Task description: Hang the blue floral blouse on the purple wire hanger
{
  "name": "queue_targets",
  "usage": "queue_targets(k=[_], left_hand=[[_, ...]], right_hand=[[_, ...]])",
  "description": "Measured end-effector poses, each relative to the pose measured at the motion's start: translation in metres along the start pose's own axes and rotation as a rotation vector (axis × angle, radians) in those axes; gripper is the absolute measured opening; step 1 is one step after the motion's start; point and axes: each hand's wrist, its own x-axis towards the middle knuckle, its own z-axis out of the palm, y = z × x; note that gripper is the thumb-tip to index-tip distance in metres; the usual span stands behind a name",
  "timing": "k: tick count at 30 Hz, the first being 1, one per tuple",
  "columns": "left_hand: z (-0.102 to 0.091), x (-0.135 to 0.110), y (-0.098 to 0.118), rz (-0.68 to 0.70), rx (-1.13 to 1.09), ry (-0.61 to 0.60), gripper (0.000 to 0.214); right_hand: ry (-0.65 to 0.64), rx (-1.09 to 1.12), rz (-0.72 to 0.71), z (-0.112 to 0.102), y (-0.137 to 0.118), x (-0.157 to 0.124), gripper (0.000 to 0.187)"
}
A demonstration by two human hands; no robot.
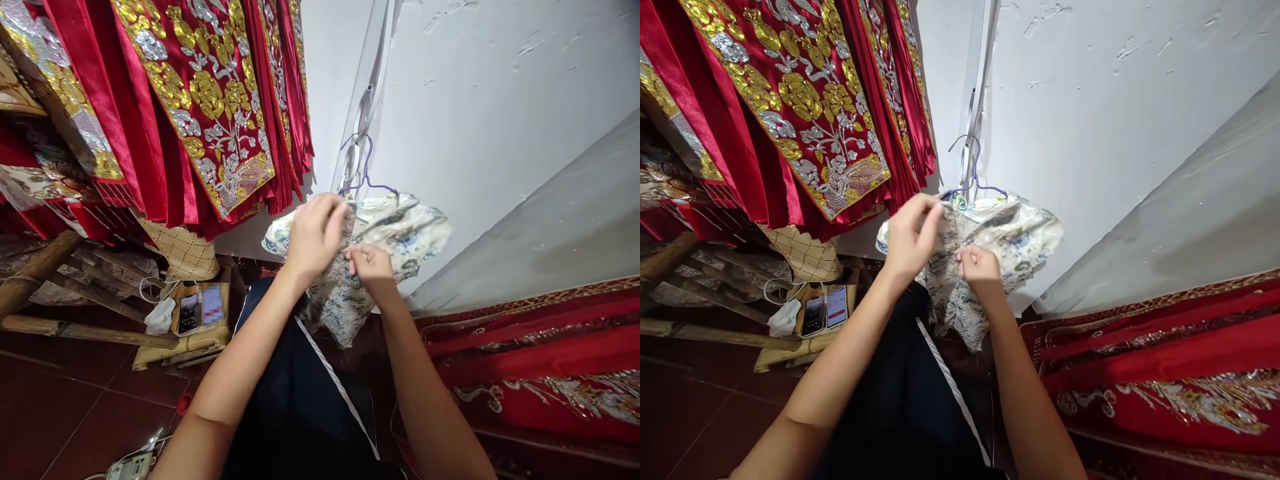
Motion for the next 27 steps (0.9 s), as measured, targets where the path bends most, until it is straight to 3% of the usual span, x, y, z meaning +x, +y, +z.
queue_targets(k=[2, 5, 7, 9, 12, 15, 18, 21, 23, 27], left_hand=[[-0.017, 0.001, -0.015, -0.173, -0.168, 0.224, 0.013], [-0.043, -0.012, -0.055, -0.595, -0.630, 0.608, 0.013], [-0.050, -0.034, -0.079, -0.753, -0.726, 0.628, 0.022], [-0.046, -0.067, -0.092, -0.921, -0.820, 0.681, 0.022], [-0.026, -0.121, -0.091, -1.003, -0.835, 0.603, 0.018], [-0.006, -0.158, -0.079, -1.089, -0.805, 0.379, 0.013], [0.002, -0.167, -0.070, -1.056, -0.701, 0.171, 0.016], [0.000, -0.157, -0.057, -0.966, -0.742, 0.127, 0.019], [-0.002, -0.148, -0.042, -0.926, -0.836, 0.125, 0.020], [0.005, -0.135, -0.005, -0.844, -0.777, -0.031, 0.020]], right_hand=[[-0.011, -0.013, 0.068, 0.003, 0.024, -0.016, 0.022], [-0.049, 0.025, 0.055, 0.012, 0.044, -0.049, 0.026], [-0.091, 0.111, 0.077, 0.022, 0.047, -0.069, 0.026], [-0.132, 0.196, 0.126, 0.032, 0.046, -0.082, 0.026], [-0.172, 0.252, 0.177, 0.036, 0.039, -0.086, 0.024], [-0.295, 0.143, 0.237, 0.024, 0.035, -0.085, 0.025], [-0.571, -0.039, 0.327, 0.010, 0.040, -0.090, 0.025], [-0.731, -0.092, 0.423, 0.002, 0.054, -0.096, 0.023], [-0.670, -0.090, 0.408, 0.000, 0.059, -0.096, 0.026], [-0.257, -0.037, 0.171, -0.002, 0.049, -0.089, 0.030]])
